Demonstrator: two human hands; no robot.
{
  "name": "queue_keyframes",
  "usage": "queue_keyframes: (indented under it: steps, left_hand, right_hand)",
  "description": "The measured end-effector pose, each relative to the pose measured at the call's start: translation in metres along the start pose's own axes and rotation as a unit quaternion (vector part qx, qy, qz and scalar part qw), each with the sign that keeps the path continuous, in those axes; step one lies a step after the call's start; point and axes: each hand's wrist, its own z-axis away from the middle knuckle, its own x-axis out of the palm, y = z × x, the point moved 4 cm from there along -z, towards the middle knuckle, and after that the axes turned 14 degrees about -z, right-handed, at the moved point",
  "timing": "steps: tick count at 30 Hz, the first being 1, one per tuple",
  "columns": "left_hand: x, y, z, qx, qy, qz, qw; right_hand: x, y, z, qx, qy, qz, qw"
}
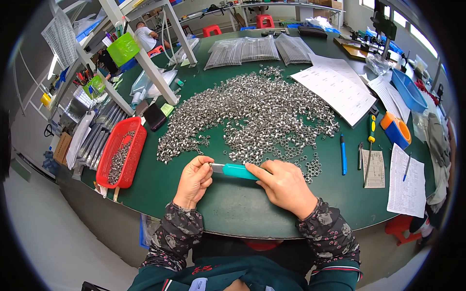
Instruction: Inspecting and cleaning small metal hardware components using a sanding block and a utility knife at a workshop bench.
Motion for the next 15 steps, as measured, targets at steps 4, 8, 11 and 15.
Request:
queue_keyframes:
  steps: [4,8,11,15]
  left_hand:
    - [-0.005,-0.003,0.000,-0.030,0.044,0.033,0.998]
    - [-0.022,-0.002,-0.002,0.011,0.104,0.097,0.990]
    - [-0.022,0.000,-0.004,0.029,0.119,0.107,0.987]
    - [-0.025,0.000,-0.002,0.043,0.131,0.091,0.986]
  right_hand:
    - [-0.002,-0.005,0.000,-0.069,0.045,0.099,0.992]
    - [-0.007,-0.015,-0.001,-0.110,0.086,0.132,0.981]
    - [0.016,-0.012,0.004,-0.115,-0.111,0.227,0.961]
    - [-0.006,-0.022,-0.003,-0.126,0.052,0.200,0.970]
